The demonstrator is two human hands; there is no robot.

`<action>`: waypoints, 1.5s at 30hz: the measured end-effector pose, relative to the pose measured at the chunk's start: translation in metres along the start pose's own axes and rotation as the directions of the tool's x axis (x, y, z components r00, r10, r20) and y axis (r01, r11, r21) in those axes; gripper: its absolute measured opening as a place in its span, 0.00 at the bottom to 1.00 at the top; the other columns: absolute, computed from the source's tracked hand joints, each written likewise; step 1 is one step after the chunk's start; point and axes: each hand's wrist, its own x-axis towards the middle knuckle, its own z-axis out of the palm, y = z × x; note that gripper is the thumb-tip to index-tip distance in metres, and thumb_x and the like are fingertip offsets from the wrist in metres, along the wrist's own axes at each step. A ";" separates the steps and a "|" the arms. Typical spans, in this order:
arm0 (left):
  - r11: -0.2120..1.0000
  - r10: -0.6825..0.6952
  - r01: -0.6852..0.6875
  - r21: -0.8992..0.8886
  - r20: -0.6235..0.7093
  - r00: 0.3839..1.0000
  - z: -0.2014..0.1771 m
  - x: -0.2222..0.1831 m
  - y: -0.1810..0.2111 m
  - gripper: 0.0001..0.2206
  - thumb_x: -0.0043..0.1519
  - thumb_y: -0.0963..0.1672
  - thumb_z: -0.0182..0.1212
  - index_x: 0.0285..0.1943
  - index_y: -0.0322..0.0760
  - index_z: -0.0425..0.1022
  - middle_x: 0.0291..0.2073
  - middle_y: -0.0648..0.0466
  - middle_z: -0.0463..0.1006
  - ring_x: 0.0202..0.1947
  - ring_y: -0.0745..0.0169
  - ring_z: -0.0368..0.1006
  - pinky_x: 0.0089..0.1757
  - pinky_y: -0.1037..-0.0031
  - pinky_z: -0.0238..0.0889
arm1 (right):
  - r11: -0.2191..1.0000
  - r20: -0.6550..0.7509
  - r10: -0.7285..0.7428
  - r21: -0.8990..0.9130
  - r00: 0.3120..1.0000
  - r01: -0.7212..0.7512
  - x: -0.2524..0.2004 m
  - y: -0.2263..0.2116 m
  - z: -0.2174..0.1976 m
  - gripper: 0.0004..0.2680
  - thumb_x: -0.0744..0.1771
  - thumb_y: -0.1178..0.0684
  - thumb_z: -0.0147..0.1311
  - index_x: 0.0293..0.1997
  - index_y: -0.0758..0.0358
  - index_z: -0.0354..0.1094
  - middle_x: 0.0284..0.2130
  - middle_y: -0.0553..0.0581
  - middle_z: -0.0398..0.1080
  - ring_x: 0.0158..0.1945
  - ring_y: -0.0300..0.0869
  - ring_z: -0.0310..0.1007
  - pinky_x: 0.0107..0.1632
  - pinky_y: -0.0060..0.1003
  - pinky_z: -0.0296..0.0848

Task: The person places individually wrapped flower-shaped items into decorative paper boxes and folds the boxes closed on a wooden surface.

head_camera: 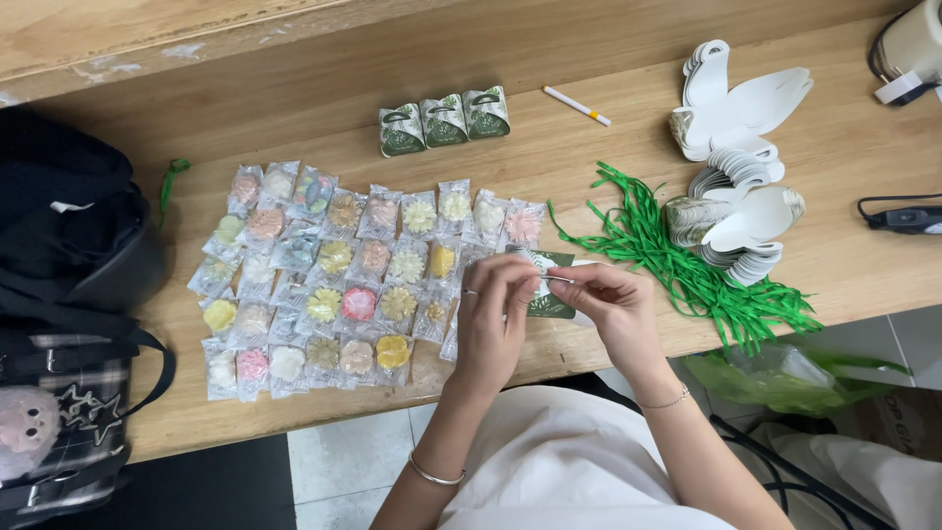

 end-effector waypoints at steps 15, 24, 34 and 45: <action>-0.008 -0.547 0.709 -0.705 0.597 0.587 0.003 -0.006 -0.034 0.41 0.62 0.41 0.63 0.79 0.64 0.40 0.68 0.49 0.59 0.63 0.53 0.67 0.54 0.51 0.73 | 0.914 -0.127 -0.319 -0.303 0.939 0.270 -0.008 -0.052 -0.039 0.15 0.68 0.65 0.59 0.63 0.68 0.65 0.54 0.57 0.72 0.56 0.38 0.73 0.58 0.32 0.75; -0.076 -0.574 0.752 -0.655 0.645 0.504 0.009 -0.001 -0.026 0.29 0.67 0.49 0.56 0.76 0.61 0.46 0.68 0.52 0.63 0.64 0.54 0.68 0.55 0.48 0.71 | 0.996 0.009 -0.065 0.058 0.998 0.064 0.005 -0.021 -0.034 0.19 0.66 0.65 0.58 0.66 0.68 0.63 0.61 0.60 0.71 0.59 0.41 0.73 0.60 0.35 0.74; 0.068 -0.677 0.810 -0.582 0.570 0.466 0.013 0.001 -0.023 0.31 0.63 0.50 0.61 0.74 0.58 0.49 0.58 0.52 0.71 0.56 0.62 0.72 0.50 0.56 0.74 | 0.981 0.026 -0.143 -0.129 0.989 0.145 -0.002 -0.023 -0.007 0.11 0.66 0.68 0.56 0.54 0.71 0.74 0.55 0.61 0.76 0.56 0.38 0.74 0.53 0.32 0.80; 0.340 -0.705 0.784 -0.520 0.411 0.578 0.023 -0.006 -0.022 0.32 0.61 0.51 0.65 0.72 0.46 0.54 0.51 0.46 0.77 0.46 0.60 0.77 0.39 0.65 0.76 | 0.998 0.032 -0.059 -0.011 0.998 0.059 0.001 -0.023 -0.007 0.12 0.65 0.63 0.59 0.53 0.66 0.71 0.56 0.57 0.73 0.59 0.39 0.74 0.52 0.31 0.81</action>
